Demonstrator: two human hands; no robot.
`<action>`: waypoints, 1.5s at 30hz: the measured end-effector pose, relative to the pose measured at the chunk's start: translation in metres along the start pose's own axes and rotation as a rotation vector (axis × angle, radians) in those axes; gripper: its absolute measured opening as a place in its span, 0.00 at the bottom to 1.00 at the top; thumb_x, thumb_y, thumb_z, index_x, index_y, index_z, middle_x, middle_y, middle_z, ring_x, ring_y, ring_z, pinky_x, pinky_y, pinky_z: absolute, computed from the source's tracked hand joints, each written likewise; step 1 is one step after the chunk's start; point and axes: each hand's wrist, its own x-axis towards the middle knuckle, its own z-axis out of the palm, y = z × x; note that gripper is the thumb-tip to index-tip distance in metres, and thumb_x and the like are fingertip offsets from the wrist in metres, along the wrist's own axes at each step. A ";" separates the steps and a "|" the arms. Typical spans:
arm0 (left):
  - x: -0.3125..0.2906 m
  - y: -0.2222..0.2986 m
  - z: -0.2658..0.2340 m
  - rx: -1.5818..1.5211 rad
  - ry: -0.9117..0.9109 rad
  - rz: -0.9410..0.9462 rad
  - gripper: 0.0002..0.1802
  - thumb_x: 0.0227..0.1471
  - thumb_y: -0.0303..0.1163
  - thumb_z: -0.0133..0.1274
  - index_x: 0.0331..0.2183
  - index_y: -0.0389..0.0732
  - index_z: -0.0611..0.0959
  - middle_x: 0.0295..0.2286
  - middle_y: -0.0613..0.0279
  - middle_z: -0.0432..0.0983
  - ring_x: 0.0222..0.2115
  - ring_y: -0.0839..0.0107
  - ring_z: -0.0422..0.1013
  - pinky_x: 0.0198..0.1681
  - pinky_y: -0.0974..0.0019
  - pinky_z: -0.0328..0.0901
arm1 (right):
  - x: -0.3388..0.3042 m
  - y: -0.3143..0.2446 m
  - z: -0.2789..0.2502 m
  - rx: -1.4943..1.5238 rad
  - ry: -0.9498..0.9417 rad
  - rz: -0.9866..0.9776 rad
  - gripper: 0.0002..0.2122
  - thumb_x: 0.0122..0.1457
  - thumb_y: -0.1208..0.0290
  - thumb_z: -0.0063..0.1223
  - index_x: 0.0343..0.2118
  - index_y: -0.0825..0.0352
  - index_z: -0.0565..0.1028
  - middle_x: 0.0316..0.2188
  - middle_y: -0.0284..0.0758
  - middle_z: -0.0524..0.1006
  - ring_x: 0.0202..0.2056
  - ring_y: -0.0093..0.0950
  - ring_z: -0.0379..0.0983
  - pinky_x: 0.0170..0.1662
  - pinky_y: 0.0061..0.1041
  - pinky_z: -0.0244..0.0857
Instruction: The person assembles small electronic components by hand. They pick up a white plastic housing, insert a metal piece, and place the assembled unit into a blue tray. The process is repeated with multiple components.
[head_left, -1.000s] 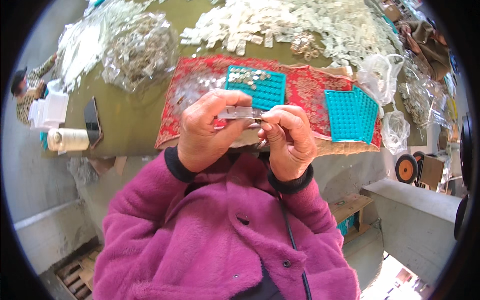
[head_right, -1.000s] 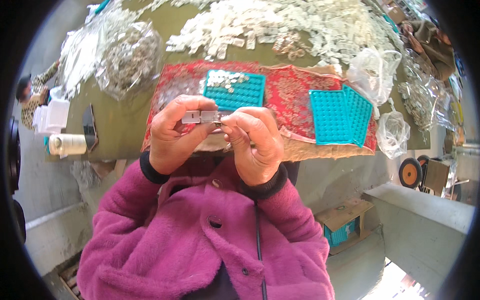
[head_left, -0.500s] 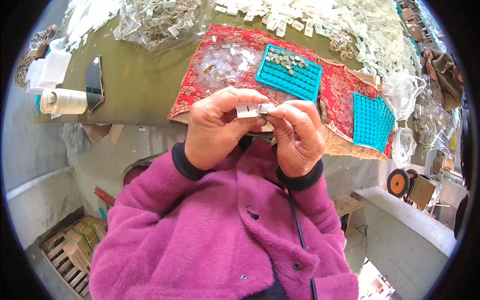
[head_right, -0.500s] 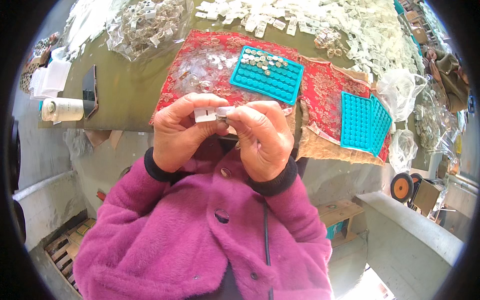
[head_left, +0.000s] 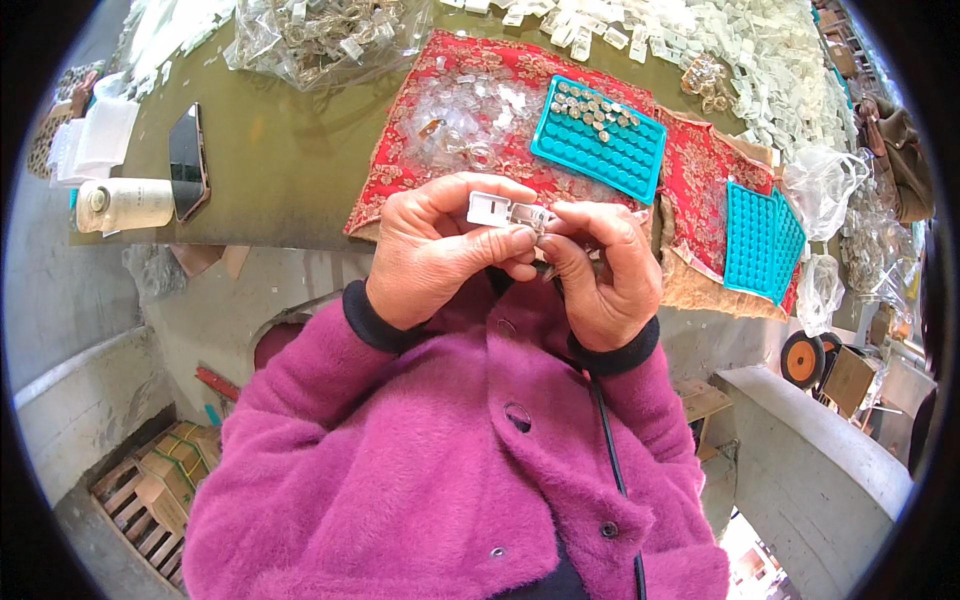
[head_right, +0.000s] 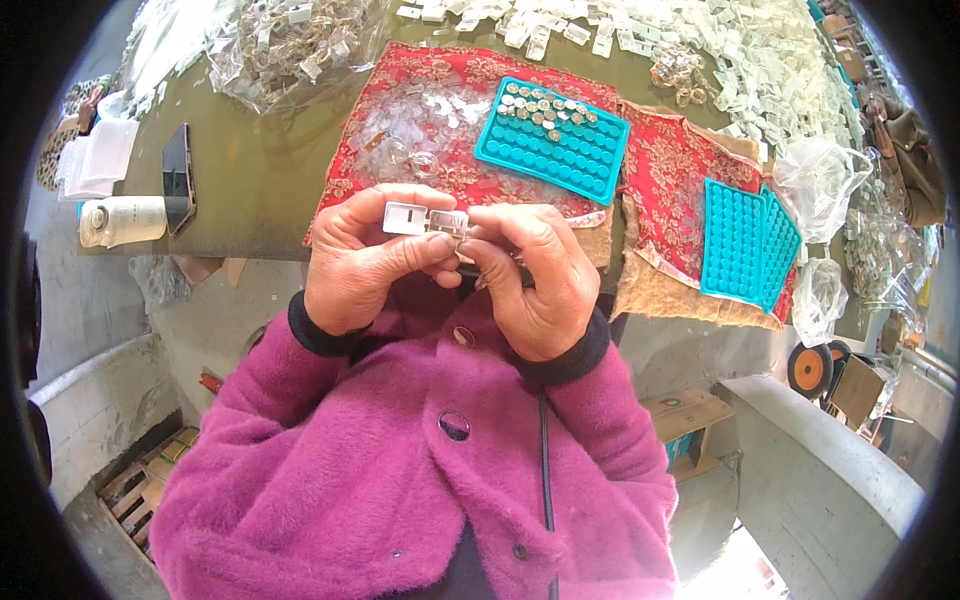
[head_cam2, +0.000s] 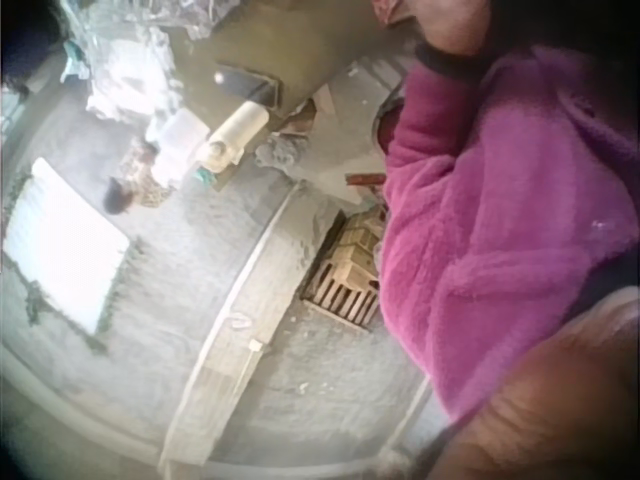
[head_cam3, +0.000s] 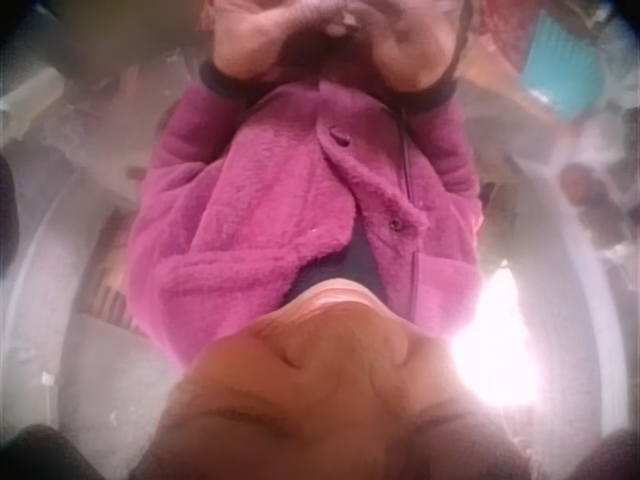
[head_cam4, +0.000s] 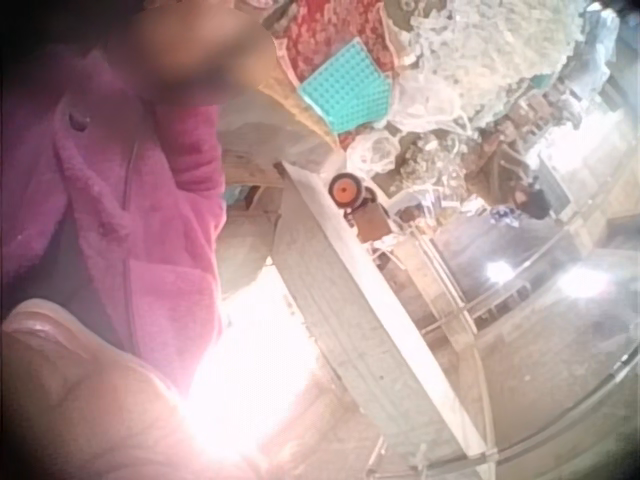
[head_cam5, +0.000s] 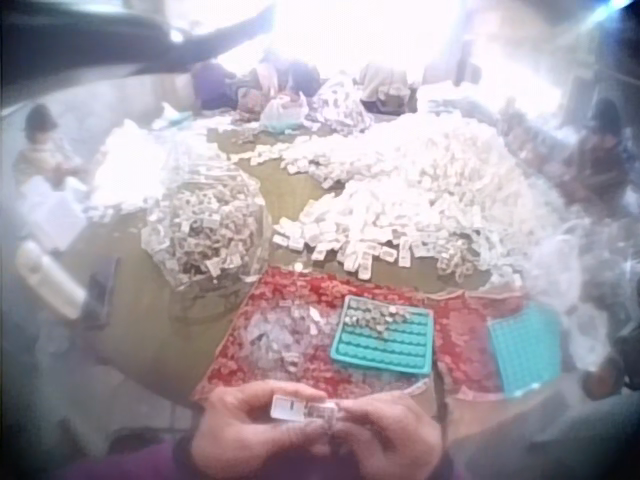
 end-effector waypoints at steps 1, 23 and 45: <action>0.000 -0.001 0.001 0.012 0.031 -0.004 0.19 0.55 0.16 0.64 0.49 0.31 0.83 0.37 0.52 0.85 0.34 0.69 0.82 0.39 0.66 0.80 | 0.000 0.001 0.000 -0.074 0.009 -0.010 0.12 0.57 0.85 0.64 0.44 0.70 0.80 0.37 0.42 0.80 0.38 0.35 0.81 0.39 0.30 0.76; 0.012 -0.019 0.015 0.163 -0.003 0.164 0.17 0.56 0.17 0.64 0.48 0.33 0.83 0.37 0.58 0.83 0.34 0.71 0.80 0.36 0.68 0.77 | -0.002 0.000 -0.017 0.573 -0.030 0.651 0.04 0.68 0.75 0.59 0.40 0.70 0.77 0.29 0.28 0.79 0.27 0.14 0.72 0.31 0.16 0.66; 0.043 -0.030 0.001 -0.387 -0.127 -0.232 0.14 0.61 0.20 0.56 0.49 0.33 0.80 0.42 0.48 0.82 0.37 0.61 0.81 0.36 0.58 0.82 | 0.079 0.047 -0.037 -0.696 -0.169 0.099 0.07 0.59 0.69 0.65 0.36 0.65 0.80 0.34 0.40 0.79 0.36 0.40 0.79 0.37 0.38 0.73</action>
